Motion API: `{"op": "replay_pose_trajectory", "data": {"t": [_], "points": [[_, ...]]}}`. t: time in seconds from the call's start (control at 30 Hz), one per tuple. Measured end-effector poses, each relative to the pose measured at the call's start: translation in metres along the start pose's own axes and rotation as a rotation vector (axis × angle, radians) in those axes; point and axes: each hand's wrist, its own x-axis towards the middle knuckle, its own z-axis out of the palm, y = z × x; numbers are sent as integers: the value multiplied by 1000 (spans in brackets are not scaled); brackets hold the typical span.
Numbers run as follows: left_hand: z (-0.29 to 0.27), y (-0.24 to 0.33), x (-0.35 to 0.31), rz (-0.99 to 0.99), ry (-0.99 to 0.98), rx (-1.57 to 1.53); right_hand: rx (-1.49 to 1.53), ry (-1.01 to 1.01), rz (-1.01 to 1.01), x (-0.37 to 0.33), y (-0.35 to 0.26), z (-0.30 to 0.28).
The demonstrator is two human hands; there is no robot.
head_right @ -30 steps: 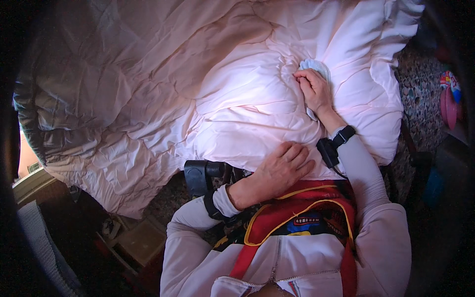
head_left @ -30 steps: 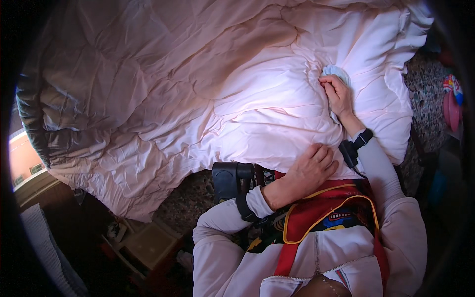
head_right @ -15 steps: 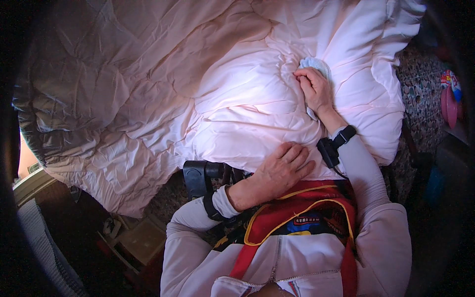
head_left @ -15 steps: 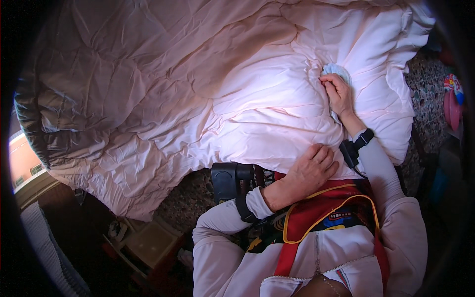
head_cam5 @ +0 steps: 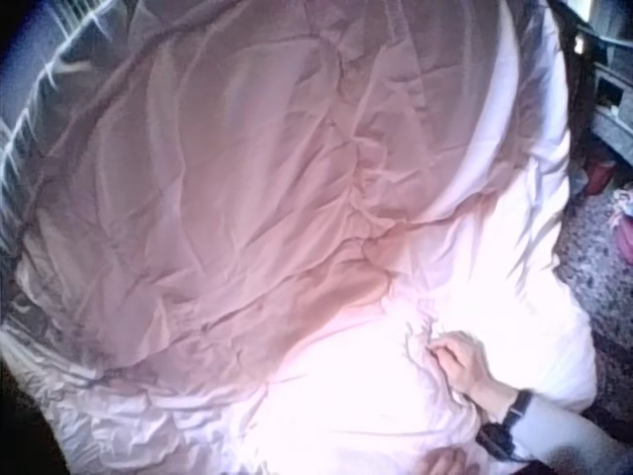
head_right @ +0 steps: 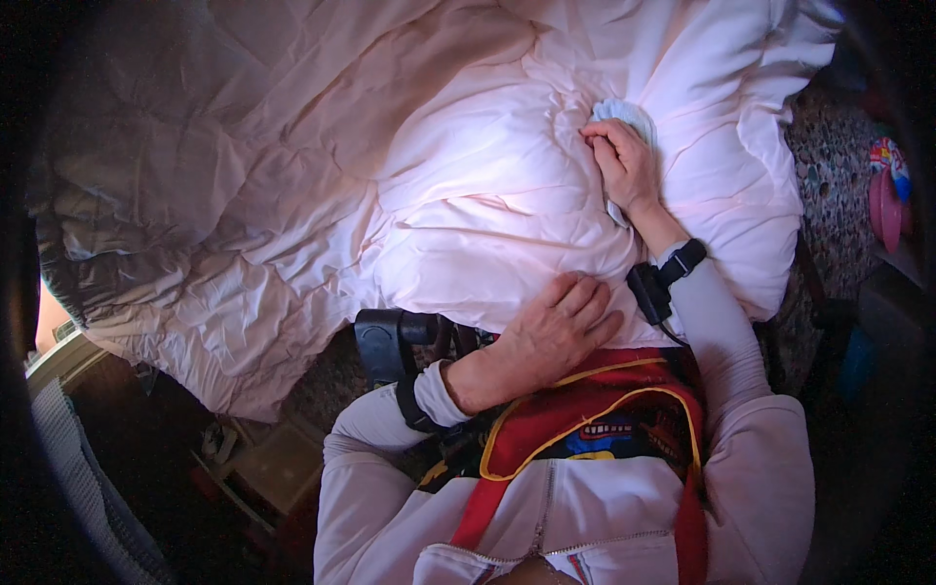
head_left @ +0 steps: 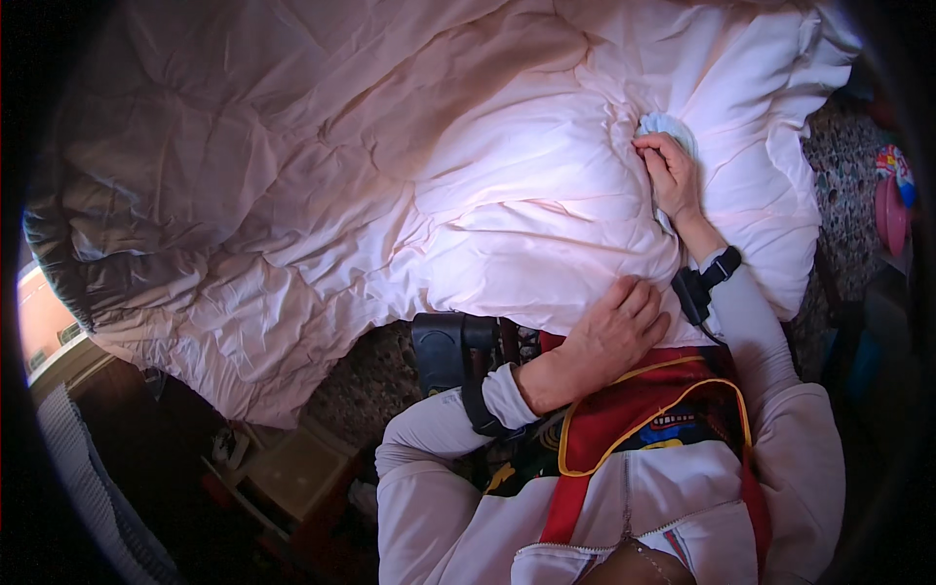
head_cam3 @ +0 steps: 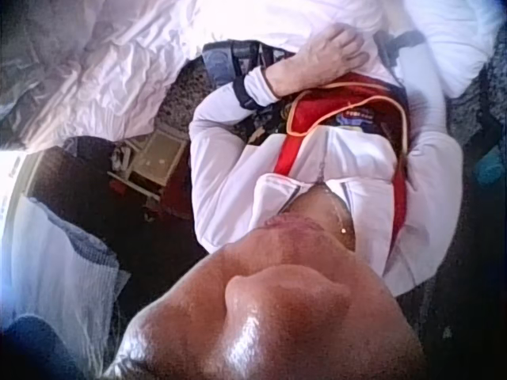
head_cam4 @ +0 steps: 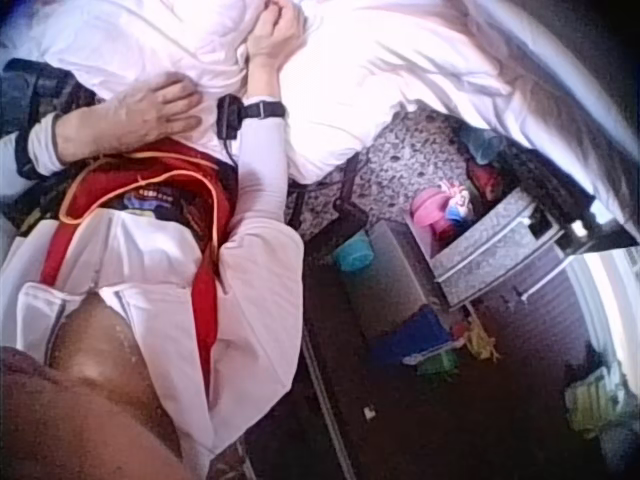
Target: The recorder irons a large pink duvet or comforter draped over a surface.
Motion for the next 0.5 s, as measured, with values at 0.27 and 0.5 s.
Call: {"op": "replay_pose_trajectory", "data": {"t": [0.27, 0.5], "points": [[0, 2, 0, -18, -17, -10, -5, 1, -8, 0, 1, 0], [-3, 3, 0, -30, -51, -9, -3, 4, 12, 0, -1, 0]]}}
